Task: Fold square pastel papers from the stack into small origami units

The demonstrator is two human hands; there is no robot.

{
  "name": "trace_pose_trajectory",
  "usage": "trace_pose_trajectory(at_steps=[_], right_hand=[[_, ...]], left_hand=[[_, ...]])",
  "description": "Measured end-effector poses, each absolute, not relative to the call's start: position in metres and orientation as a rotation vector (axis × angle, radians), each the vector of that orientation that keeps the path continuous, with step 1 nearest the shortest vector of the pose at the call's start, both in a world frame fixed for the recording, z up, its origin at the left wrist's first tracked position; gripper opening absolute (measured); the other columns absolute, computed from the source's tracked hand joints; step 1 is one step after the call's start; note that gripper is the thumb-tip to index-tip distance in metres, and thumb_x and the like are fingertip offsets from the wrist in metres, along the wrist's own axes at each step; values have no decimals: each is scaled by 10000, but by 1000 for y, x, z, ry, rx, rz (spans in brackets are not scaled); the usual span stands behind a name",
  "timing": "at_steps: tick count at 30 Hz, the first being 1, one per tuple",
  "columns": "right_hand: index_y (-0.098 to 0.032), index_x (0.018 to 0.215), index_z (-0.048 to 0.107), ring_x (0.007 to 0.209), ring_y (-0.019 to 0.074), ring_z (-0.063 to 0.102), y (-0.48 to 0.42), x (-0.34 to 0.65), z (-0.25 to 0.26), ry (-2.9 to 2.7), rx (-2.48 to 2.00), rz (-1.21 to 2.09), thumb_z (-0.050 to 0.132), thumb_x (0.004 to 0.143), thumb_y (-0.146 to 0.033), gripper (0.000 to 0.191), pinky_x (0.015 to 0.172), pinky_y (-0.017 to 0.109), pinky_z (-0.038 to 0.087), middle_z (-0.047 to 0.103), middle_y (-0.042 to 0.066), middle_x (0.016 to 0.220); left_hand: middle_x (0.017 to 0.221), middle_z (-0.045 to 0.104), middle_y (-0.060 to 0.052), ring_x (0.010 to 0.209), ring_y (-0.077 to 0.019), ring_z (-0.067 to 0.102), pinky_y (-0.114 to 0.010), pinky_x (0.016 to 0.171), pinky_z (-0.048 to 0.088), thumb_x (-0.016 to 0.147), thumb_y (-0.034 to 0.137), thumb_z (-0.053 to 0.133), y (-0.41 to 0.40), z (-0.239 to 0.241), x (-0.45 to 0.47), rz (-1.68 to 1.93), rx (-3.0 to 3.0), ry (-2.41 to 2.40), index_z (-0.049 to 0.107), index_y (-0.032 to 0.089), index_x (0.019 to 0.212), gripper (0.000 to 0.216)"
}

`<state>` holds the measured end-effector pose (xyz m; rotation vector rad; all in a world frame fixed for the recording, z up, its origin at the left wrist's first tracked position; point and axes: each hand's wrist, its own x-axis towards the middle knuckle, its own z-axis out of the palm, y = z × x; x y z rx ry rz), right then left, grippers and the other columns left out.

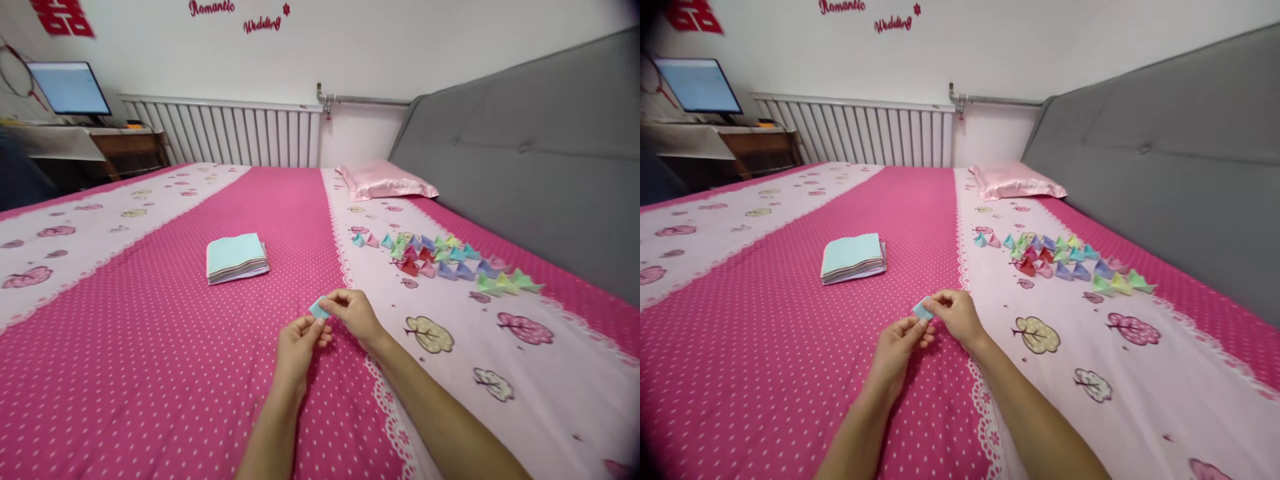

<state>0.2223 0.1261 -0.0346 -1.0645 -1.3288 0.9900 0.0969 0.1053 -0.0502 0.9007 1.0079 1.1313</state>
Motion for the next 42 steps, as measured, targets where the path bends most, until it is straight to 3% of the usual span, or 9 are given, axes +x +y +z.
trace_pose_trajectory(at_steps=[11, 20, 33, 36, 42], right_hand=[[-145, 584, 605, 428, 57, 370, 114, 226, -33, -1135, -1105, 1140, 656, 669, -330, 209, 434, 202, 319, 505, -49, 504], [-165, 728, 679, 600, 131, 552, 109, 231, -38, -1459, -1189, 881, 613, 737, -302, 152, 584, 251, 431, 633, 19, 674], [-220, 873, 688, 711, 151, 576, 99, 223, -31, -1648, -1170, 853, 550, 800, -231, 157, 690, 298, 450, 643, 24, 774], [-212, 917, 672, 733, 150, 581, 97, 219, -33, -1563, -1147, 934, 546, 806, -250, 173, 682, 290, 452, 635, 31, 811], [-217, 1066, 562, 590, 83, 554, 94, 208, -39, -1194, -1062, 1355, 578, 781, -275, 291, 557, 215, 459, 594, 3, 811]], left_hand=[[547, 616, -21, 469, -80, 534, -189, 481, 405, 647, 275, 677, 97, -40, 105, 1107, 959, 1105, 618, 108, 669, 179], [730, 655, -57, 646, -130, 599, -236, 630, 458, 664, 224, 649, 95, -42, 98, 1088, 1082, 1138, 629, 102, 850, 224], [856, 675, -57, 771, -145, 611, -245, 717, 458, 724, 254, 609, 87, -40, 93, 1245, 1112, 1223, 632, 141, 907, 216], [811, 677, -48, 753, -132, 608, -229, 711, 456, 711, 271, 631, 85, -40, 92, 1256, 986, 1190, 646, 138, 887, 221], [683, 653, -29, 550, -70, 543, -174, 556, 428, 676, 284, 672, 87, -40, 88, 1251, 736, 1157, 651, 113, 826, 228]])
